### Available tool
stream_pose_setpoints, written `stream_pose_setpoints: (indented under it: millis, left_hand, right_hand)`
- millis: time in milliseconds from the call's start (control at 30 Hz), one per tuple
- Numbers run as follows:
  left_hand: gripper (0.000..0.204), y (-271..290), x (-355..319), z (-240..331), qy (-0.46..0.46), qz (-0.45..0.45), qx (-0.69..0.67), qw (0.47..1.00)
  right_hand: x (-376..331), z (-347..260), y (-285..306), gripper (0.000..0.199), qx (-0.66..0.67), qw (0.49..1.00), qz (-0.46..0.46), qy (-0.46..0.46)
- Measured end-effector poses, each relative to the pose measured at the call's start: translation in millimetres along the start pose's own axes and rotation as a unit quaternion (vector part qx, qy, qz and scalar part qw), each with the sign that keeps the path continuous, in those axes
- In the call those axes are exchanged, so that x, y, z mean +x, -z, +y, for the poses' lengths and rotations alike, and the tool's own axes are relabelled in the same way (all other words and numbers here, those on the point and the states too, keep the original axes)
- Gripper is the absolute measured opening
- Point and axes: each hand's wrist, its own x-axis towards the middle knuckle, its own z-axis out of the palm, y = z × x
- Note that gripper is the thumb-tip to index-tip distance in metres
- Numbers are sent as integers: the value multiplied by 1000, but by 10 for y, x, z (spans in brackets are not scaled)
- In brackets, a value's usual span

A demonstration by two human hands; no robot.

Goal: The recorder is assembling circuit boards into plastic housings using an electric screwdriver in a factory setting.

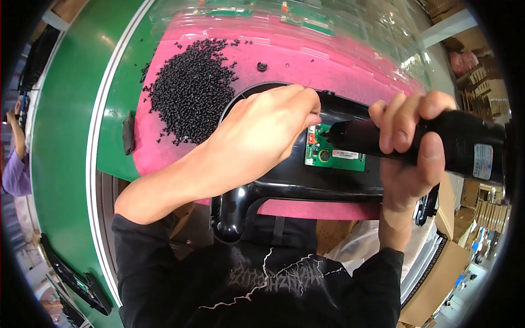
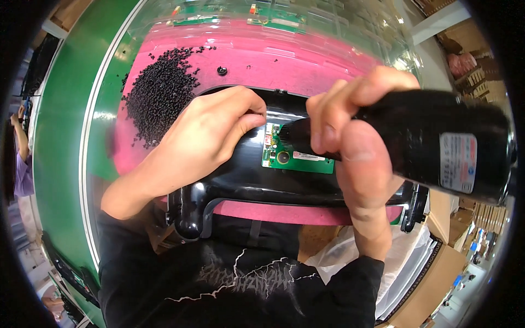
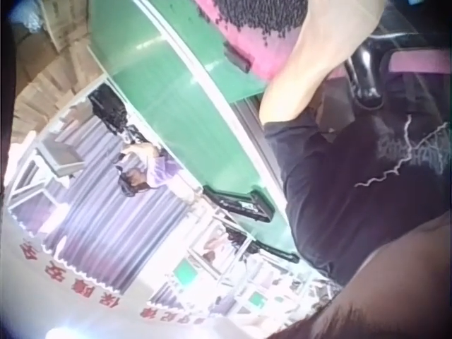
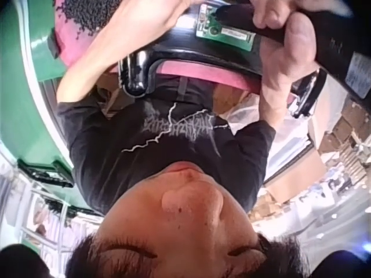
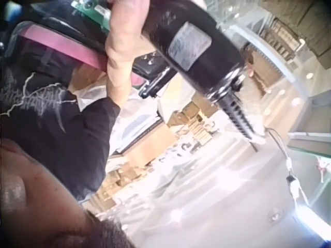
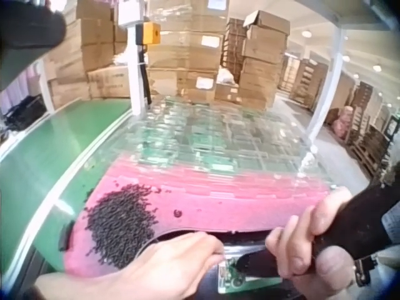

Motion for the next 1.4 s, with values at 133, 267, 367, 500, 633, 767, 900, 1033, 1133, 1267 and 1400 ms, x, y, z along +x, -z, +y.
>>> stream_pose_setpoints:
  millis: [133, 267, 367, 500, 633, 767, 900, 1033, 1133, 1267, 1400]
  left_hand:
    - [10, 34, -46, -18, -14, -18, 10, 1000]
    - [10, 27, -52, -32, -24, -24, 8, 999]
    - [10, 49, -54, -4, -4, -48, 22, 999]
    - [11, 54, -64, -19, -27, -73, 6, 997]
    - [10, 1, -31, -11, -73, -71, -38, 994]
    - [11, -11, 0, 15, -113, -57, -72, 989]
    - [12, -19, -3, 14, -114, -65, -55, 990]
    - [11, -21, 64, 24, -177, -34, -66, 981]
    - [7, -13, 39, 12, -161, 16, -61, 985]
    - [5, 2, 13, 26, -67, 10, -73, 995]
    - [11, 62, 40, 135, -28, -4, -50, 998]
  right_hand:
    - [116, 41, -67, 31, -60, 995, -63, -58]
    - [156, 64, -85, 32, -91, 989, -94, -67]
    - [135, 65, -113, 31, -71, 995, -46, -61]
    - [26, -45, -4, 29, 59, 998, -35, -1]
    - [-30, -274, -6, 27, 168, 985, -10, 47]
    - [-75, -304, 33, 28, 163, 985, -13, 62]
    - [-96, -287, 59, 31, 154, 986, -29, 53]
    - [-119, -278, 55, 35, 115, 993, -33, 16]
    - [-128, -201, 23, 38, 71, 996, -57, -20]
    - [-164, -228, -75, 40, 15, 997, -37, -63]
    - [-154, -260, -80, 38, 19, 996, -56, -69]
